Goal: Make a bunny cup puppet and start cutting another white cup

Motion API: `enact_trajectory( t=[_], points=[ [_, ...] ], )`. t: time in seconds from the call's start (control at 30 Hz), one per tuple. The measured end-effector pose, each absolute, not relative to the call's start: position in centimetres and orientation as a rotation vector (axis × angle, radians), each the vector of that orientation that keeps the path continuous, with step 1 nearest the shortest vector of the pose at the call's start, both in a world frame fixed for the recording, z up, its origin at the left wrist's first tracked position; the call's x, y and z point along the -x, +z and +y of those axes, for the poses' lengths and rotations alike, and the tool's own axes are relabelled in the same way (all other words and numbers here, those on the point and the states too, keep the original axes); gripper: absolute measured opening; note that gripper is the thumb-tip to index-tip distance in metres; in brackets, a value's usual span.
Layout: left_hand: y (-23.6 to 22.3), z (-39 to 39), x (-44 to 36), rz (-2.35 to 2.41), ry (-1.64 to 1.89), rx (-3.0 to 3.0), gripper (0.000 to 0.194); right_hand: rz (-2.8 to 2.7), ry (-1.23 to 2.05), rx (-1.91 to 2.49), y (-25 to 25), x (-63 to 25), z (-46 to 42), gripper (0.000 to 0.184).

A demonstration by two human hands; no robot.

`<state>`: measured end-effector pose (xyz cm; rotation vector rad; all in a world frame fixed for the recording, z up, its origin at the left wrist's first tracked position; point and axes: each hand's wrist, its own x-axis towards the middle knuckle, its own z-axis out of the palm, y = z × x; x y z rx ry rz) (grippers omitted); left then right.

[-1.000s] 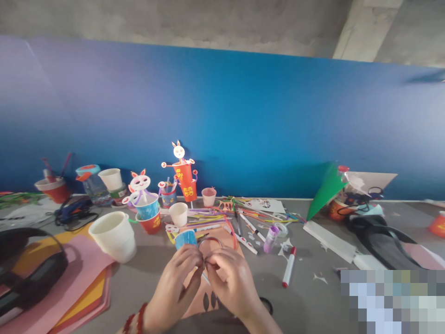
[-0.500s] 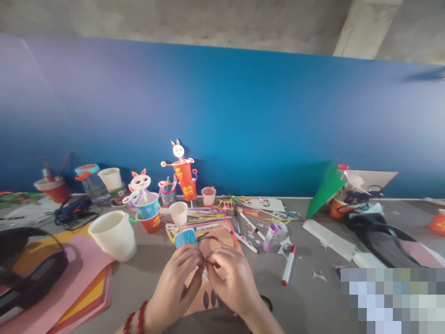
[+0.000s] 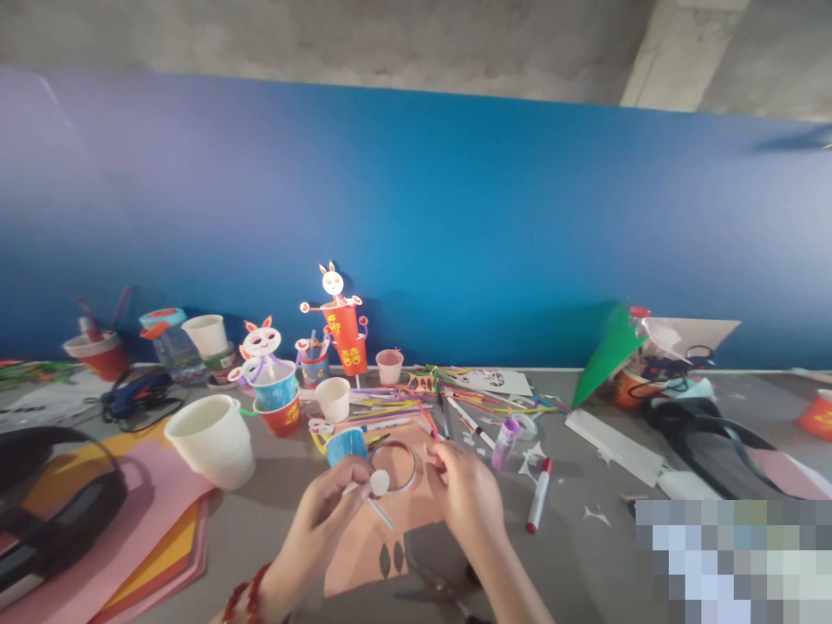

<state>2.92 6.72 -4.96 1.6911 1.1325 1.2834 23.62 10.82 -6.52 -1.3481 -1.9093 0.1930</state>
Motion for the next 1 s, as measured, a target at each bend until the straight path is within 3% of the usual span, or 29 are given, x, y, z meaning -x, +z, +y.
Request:
enact_trajectory(
  t=[0.13, 0.23, 0.4, 0.67, 0.77, 0.9, 1.0],
  points=[
    [-4.7, 6.7, -3.0, 1.063, 1.263, -1.536, 0.02, -1.937, 0.191, 1.353, -6.4, -23.8, 10.7, 0.016],
    [-4.2, 6.7, -3.1, 1.012, 1.249, -1.452, 0.021, -1.975, 0.28, 1.157, -5.6, -23.1, 10.0, 0.005],
    [-3.8, 6.6, -3.2, 1.0, 1.211, -1.287, 0.024, -1.991, 0.298, 0.773, -4.7, -22.0, 8.8, 0.021],
    [-3.6, 6.5, -3.2, 0.991, 1.139, -1.29, 0.024, -2.019, 0.317, 0.717, -4.7, -22.0, 8.6, 0.019],
    [-3.7, 6.6, -3.1, 1.024, 1.186, -1.402, 0.027, -1.852, 0.652, 0.857, -5.0, -21.5, 8.5, 0.012],
    [-4.3, 6.8, -3.0, 1.112, 1.247, -1.564, 0.025, -1.514, 1.273, 0.921, -5.3, -20.6, 8.6, 0.03],
    [-4.7, 6.9, -3.1, 1.118, 1.273, -1.578, 0.026, -1.428, 1.425, 0.917, -5.2, -20.3, 8.6, 0.036]
  ],
)
